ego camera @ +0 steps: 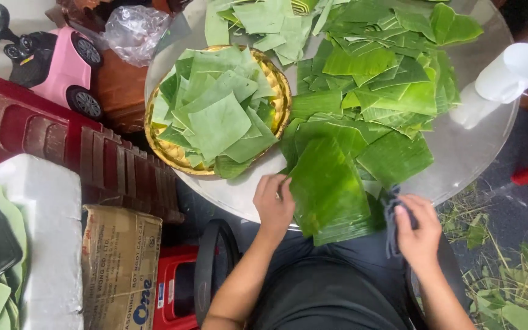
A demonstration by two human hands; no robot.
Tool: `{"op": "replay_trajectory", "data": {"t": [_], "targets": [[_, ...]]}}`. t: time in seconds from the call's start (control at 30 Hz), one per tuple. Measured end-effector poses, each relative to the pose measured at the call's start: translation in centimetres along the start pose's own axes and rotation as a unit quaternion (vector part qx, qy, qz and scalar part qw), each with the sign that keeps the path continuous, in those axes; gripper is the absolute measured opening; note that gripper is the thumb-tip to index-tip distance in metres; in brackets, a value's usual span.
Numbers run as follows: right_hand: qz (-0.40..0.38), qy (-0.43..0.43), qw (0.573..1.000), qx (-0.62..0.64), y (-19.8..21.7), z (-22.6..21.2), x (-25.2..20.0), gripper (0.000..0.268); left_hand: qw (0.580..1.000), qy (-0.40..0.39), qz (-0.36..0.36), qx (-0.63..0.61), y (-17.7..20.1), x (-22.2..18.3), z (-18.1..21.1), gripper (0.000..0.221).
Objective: A person is cleaning banana leaves by wiping them with a cloth and stacking them on a metal table.
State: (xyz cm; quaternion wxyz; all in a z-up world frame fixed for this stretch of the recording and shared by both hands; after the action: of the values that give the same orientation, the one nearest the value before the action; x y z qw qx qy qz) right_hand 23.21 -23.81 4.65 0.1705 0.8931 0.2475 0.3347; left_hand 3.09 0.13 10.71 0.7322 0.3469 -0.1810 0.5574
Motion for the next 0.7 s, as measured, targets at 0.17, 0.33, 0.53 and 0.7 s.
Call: {"op": "replay_trajectory", "data": {"t": [0.17,0.33,0.53,0.7], "targets": [[0.098,0.049,0.994,0.023,3.5,-2.8,2.3,0.026,0.923,-0.373,0.054,0.077,-0.3,3.0,6.0,0.010],[0.190,0.097,0.977,0.014,5.3,-6.9,3.5,0.036,0.920,-0.365,-0.138,0.024,-1.8,-0.2,4.6,0.018],[0.060,0.163,0.984,0.048,-3.4,-8.6,6.7,0.021,0.940,-0.147,-0.305,-0.034,-2.3,-4.8,-2.2,0.036],[-0.070,0.303,0.950,0.000,-17.4,-8.4,7.8,0.020,0.963,-0.021,-0.191,0.189,-0.2,-1.2,-8.0,0.060]]}}
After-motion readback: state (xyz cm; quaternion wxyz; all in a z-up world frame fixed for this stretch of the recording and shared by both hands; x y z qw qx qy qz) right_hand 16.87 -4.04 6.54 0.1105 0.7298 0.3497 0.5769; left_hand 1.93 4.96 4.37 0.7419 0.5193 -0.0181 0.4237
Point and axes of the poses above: each hand's wrist, its own x-axis towards the middle knuckle, its own y-axis out of the back of the hand, z = x × y, the point moved 3 cm from there along x, towards the middle knuckle, and after that the axes turned 1 degree about y, right-handed, at the moved point
